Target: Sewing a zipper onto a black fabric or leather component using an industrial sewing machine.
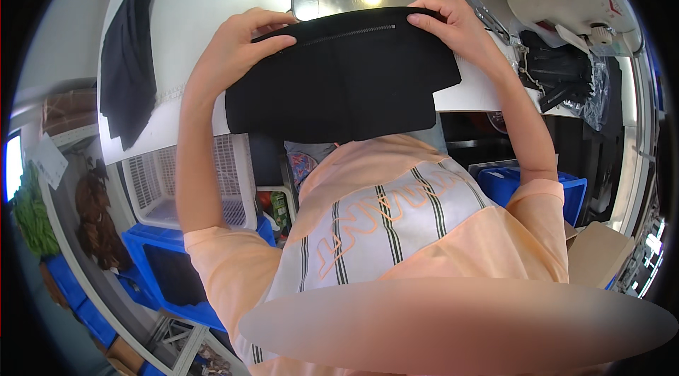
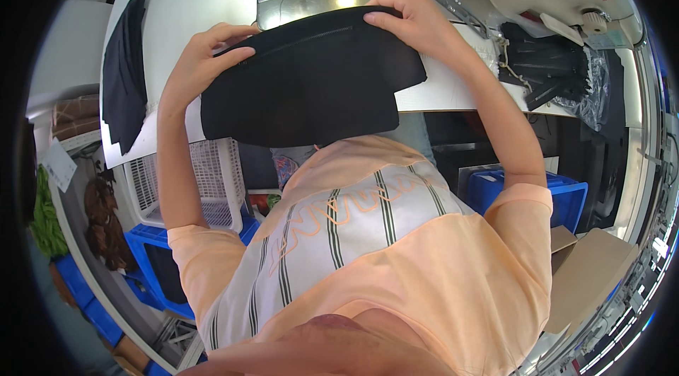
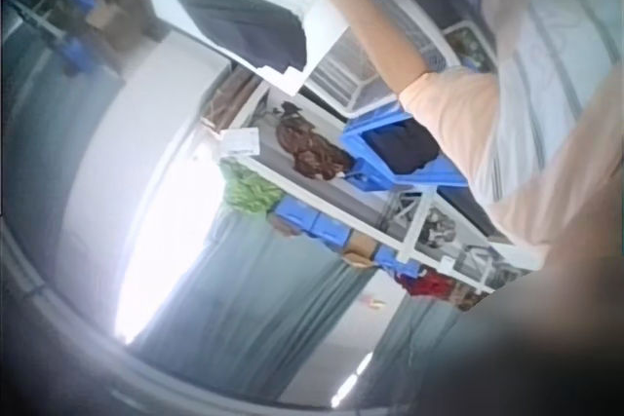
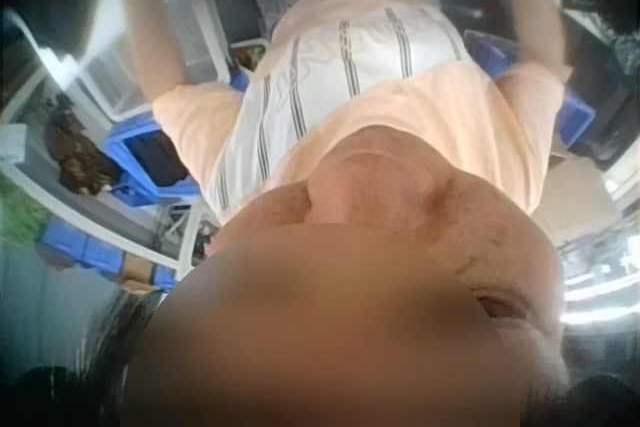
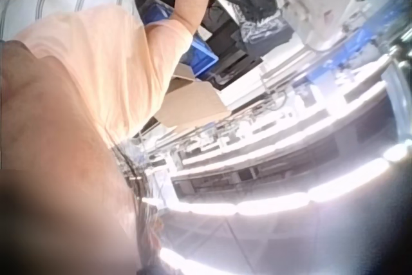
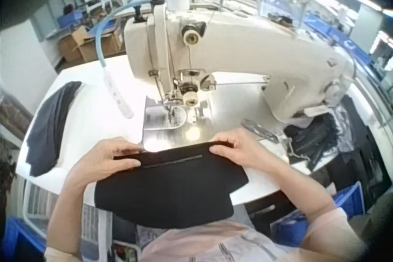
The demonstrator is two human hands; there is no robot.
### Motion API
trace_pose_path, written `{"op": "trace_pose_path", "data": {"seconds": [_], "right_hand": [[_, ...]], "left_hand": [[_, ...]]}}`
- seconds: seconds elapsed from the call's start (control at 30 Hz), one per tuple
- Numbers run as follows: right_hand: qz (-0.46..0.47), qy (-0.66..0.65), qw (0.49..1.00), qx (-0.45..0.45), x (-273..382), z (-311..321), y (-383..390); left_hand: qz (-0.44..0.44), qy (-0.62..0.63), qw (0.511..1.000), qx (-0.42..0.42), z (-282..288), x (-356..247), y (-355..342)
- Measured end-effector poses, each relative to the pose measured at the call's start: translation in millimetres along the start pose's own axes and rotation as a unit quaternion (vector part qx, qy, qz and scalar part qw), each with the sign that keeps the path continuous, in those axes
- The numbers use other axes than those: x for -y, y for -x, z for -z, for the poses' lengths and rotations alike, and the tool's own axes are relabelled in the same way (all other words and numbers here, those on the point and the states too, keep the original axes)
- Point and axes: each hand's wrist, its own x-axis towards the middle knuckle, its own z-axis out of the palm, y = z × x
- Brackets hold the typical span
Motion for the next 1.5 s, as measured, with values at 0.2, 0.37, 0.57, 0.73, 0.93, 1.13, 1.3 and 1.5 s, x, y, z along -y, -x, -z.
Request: {"op": "trace_pose_path", "data": {"seconds": [0.2, 0.37, 0.57, 0.73, 0.93, 1.13, 1.3, 1.5], "right_hand": [[0.042, 0.114, 0.981, -0.153, 8.7, -20.4, -0.5], [0.139, 0.032, 0.957, -0.254, -14.7, -8.1, 9.4], [0.117, 0.094, 0.972, -0.181, 8.7, -32.3, 25.5], [0.111, 0.116, 0.972, -0.172, -9.9, -19.7, 11.7], [0.104, 0.222, 0.955, -0.168, -6.6, -9.7, 6.4], [0.108, 0.447, 0.871, -0.173, -67.2, 63.6, 34.1], [0.067, 0.443, 0.866, -0.223, -87.1, 77.5, 26.3], [0.047, 0.484, 0.841, -0.237, -93.7, 83.8, -45.6]], "left_hand": [[-0.185, -0.196, 0.962, -0.051, -39.4, 3.4, -15.5], [-0.125, -0.362, 0.875, -0.296, -33.3, -46.2, 74.3], [0.224, -0.057, 0.913, -0.337, 27.8, -82.8, 315.5], [0.472, 0.108, 0.787, -0.382, 28.7, -62.8, 519.6], [0.626, 0.110, 0.671, -0.382, -110.6, 98.0, 636.5], [0.655, -0.067, 0.691, -0.297, -77.9, 123.4, 629.0], [0.382, -0.094, 0.801, -0.451, 40.2, 41.2, 410.5], [0.056, -0.274, 0.859, -0.428, 89.0, 92.3, 161.2]]}}
